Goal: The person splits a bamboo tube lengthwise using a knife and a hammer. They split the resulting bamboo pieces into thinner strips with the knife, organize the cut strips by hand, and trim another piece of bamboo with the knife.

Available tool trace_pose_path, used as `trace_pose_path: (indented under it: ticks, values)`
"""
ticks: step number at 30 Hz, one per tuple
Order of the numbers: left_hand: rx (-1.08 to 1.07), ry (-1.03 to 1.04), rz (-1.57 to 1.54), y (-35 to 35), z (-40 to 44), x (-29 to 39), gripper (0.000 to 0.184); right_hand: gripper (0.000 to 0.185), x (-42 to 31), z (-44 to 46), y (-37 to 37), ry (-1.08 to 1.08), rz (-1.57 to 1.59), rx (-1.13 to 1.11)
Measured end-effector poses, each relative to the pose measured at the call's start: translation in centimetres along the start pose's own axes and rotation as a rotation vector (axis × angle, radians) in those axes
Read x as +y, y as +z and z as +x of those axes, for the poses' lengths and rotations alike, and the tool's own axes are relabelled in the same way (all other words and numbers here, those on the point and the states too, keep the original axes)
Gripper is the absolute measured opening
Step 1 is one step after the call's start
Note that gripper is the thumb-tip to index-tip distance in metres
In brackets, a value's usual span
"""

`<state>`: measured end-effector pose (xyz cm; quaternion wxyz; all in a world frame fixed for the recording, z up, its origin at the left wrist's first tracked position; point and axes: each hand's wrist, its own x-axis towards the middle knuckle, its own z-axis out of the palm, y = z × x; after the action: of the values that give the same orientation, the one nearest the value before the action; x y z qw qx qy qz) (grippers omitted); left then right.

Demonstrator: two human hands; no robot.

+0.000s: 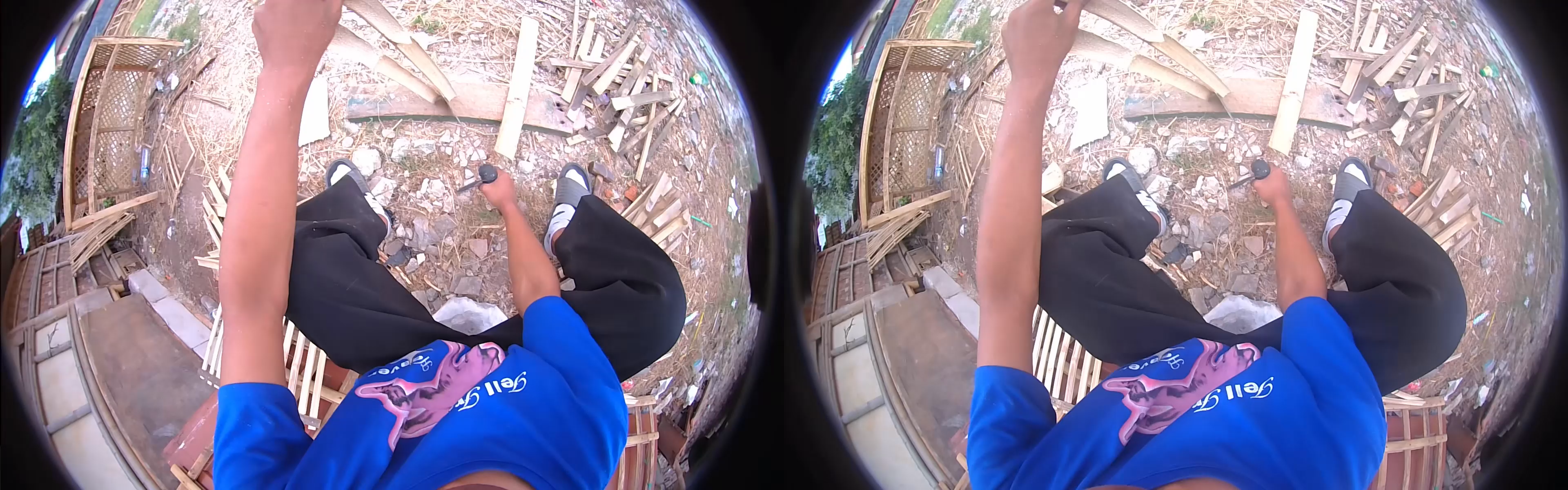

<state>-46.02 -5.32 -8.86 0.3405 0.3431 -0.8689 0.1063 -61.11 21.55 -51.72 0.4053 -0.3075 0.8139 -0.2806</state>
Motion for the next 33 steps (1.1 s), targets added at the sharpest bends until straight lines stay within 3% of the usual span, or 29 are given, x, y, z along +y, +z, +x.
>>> trace_pose_path:
  ticks: [4, 7, 8, 13, 16, 19, 22, 24, 27, 28, 30, 33]
  values:
    - [0.018, -0.049, 0.036, -0.6, -0.4, -1.5, 0.024, 0.043, 0.8, -1.1, 2.9, -0.069, 0.015, 0.065]
    - [-0.206, -0.17, 0.202, -1.1, -1.5, -2.3, 0.049, 0.044, -0.2, -4.0, 3.7, 0.0, 0.026, 0.05]
    - [-0.204, -0.234, 0.149, -1.3, -1.7, -2.7, 0.049, 0.046, -0.2, -5.1, 3.8, -0.012, -0.009, 0.082]
    - [-0.091, -0.476, 0.03, -3.2, -3.6, -6.8, 0.041, 0.05, 0.7, -10.2, 1.7, 0.069, -0.239, 0.115]
    - [0.035, -0.448, 0.089, -5.3, -4.0, -8.4, 0.04, 0.054, 2.1, -10.9, 0.7, 0.116, -0.324, 0.08]
    - [0.083, -0.541, 0.036, -8.2, -4.2, -8.9, 0.037, 0.063, 1.7, -11.1, 0.4, -0.135, -0.488, 0.147]
    - [0.159, -0.477, -0.029, -10.3, -5.2, -9.0, 0.037, 0.072, -1.7, -9.2, 0.3, -0.368, -0.143, 0.336]
    - [0.126, -0.513, -0.036, -11.6, -5.0, -7.7, 0.039, 0.078, -8.3, -8.0, -2.1, -0.402, 0.178, 0.472]
    - [0.114, -0.471, -0.033, -12.6, -4.9, -5.7, 0.042, 0.097, -16.3, -7.8, -7.2, -0.812, 0.023, 0.605]
    - [0.108, -0.459, -0.06, -12.7, -4.7, -5.0, 0.043, 0.098, -18.8, -8.5, -9.0, -0.955, -0.008, 0.579]
    - [0.093, -0.427, -0.101, -13.2, -4.6, -4.2, 0.046, 0.099, -21.0, -8.6, -10.3, -0.922, -0.205, 0.361]
    - [0.101, -0.383, -0.149, -12.7, -4.2, -4.2, 0.051, 0.091, -21.1, -8.9, -10.7, -0.884, -0.323, 0.25]
